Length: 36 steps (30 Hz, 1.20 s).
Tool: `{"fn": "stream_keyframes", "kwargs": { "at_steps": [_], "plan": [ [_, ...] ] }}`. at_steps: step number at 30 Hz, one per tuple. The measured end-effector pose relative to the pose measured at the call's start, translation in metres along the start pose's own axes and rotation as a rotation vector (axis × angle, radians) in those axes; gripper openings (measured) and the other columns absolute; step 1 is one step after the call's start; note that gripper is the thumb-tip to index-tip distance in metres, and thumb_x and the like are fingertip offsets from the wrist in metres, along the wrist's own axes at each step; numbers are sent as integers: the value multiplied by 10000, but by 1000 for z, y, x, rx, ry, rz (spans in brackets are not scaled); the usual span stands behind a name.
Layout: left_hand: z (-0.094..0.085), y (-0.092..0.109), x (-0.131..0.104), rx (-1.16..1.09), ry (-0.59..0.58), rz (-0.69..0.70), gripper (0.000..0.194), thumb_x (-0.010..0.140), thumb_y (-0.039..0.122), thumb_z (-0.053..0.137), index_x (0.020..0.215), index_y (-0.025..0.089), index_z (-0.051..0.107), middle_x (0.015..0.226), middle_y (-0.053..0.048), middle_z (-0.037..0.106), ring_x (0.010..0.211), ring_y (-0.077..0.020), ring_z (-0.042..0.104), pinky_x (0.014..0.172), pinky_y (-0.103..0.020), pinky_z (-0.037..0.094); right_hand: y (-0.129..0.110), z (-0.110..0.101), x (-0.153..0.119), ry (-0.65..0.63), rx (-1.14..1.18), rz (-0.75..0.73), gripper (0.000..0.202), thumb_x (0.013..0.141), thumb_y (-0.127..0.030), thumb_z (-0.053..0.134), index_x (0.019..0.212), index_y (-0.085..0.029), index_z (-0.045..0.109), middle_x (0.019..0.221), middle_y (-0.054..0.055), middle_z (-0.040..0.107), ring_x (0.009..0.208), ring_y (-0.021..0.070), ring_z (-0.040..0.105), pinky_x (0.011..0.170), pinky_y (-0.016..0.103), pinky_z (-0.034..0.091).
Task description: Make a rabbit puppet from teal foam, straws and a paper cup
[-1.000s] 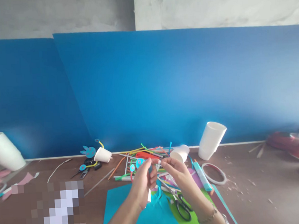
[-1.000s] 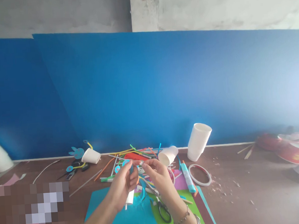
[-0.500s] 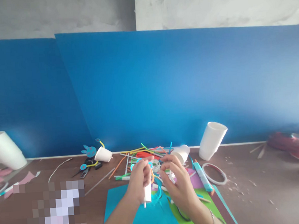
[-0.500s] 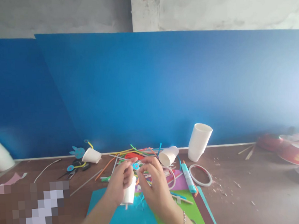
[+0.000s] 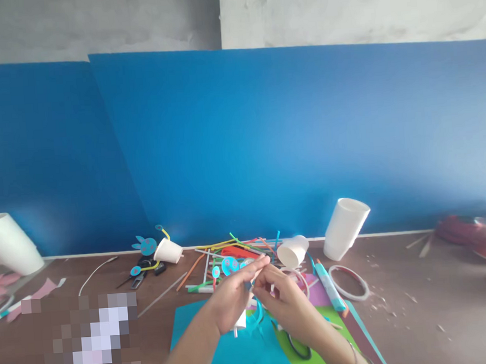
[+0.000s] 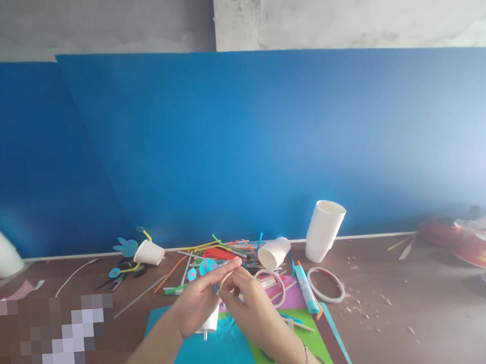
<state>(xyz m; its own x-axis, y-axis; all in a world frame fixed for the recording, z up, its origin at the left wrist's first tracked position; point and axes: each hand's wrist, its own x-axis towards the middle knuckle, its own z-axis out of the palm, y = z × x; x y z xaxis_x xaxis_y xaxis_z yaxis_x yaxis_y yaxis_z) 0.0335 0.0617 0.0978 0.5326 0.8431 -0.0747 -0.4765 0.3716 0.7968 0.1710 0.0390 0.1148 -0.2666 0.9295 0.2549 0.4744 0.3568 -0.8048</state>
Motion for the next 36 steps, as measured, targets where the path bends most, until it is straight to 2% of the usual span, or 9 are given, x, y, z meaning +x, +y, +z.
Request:
{"fn": "stream_keyframes", "kwargs": {
  "at_steps": [10, 16, 22, 26, 33, 36],
  "plan": [
    [-3, -3, -1, -62, -77, -10, 353, 812, 191, 511, 1133, 202, 657, 1385, -14, 478, 1351, -236, 277, 1113, -361, 194, 4, 3, 0, 5, -12, 47, 135, 776, -116, 497, 660, -177, 528, 740, 0, 549, 680, 137, 497, 596, 236, 372],
    [1, 3, -1, -74, -28, -48, 312, 811, 235, 550, 1089, 176, 679, 1344, -36, 518, 1358, -246, 259, 1105, -347, 196, 1, -4, -2, -68, -44, 22, 127, 803, -142, 485, 685, -188, 500, 687, -29, 530, 641, 117, 477, 569, 214, 338],
    [-2, 0, 1, -84, 42, -135, 330, 789, 165, 523, 1087, 141, 664, 1243, -66, 596, 1298, -250, 372, 1051, -341, 281, 1, -8, -7, -176, -136, 57, 151, 862, -187, 428, 727, -210, 492, 566, -58, 533, 528, 99, 468, 526, 204, 290],
    [3, -3, 2, -152, 56, -194, 309, 788, 118, 504, 1053, 114, 663, 1156, -85, 638, 1188, -232, 493, 976, -300, 356, 3, -7, -6, -175, -233, 67, 137, 847, -189, 448, 757, -214, 548, 577, -39, 584, 537, 114, 500, 528, 213, 270],
    [8, -3, 4, -273, -73, -186, 252, 783, 101, 486, 942, 84, 681, 981, -88, 687, 1003, -195, 598, 797, -224, 417, 5, -6, -4, -130, -388, -3, 133, 823, -176, 484, 770, -215, 600, 655, -6, 628, 627, 147, 517, 562, 230, 258],
    [8, -4, 4, -313, -75, -204, 259, 781, 102, 466, 920, 78, 684, 921, -84, 699, 946, -180, 620, 781, -212, 417, 6, -6, -5, -115, -416, -18, 132, 825, -173, 489, 766, -212, 600, 697, -1, 646, 650, 150, 525, 574, 232, 262]
  ]
}}
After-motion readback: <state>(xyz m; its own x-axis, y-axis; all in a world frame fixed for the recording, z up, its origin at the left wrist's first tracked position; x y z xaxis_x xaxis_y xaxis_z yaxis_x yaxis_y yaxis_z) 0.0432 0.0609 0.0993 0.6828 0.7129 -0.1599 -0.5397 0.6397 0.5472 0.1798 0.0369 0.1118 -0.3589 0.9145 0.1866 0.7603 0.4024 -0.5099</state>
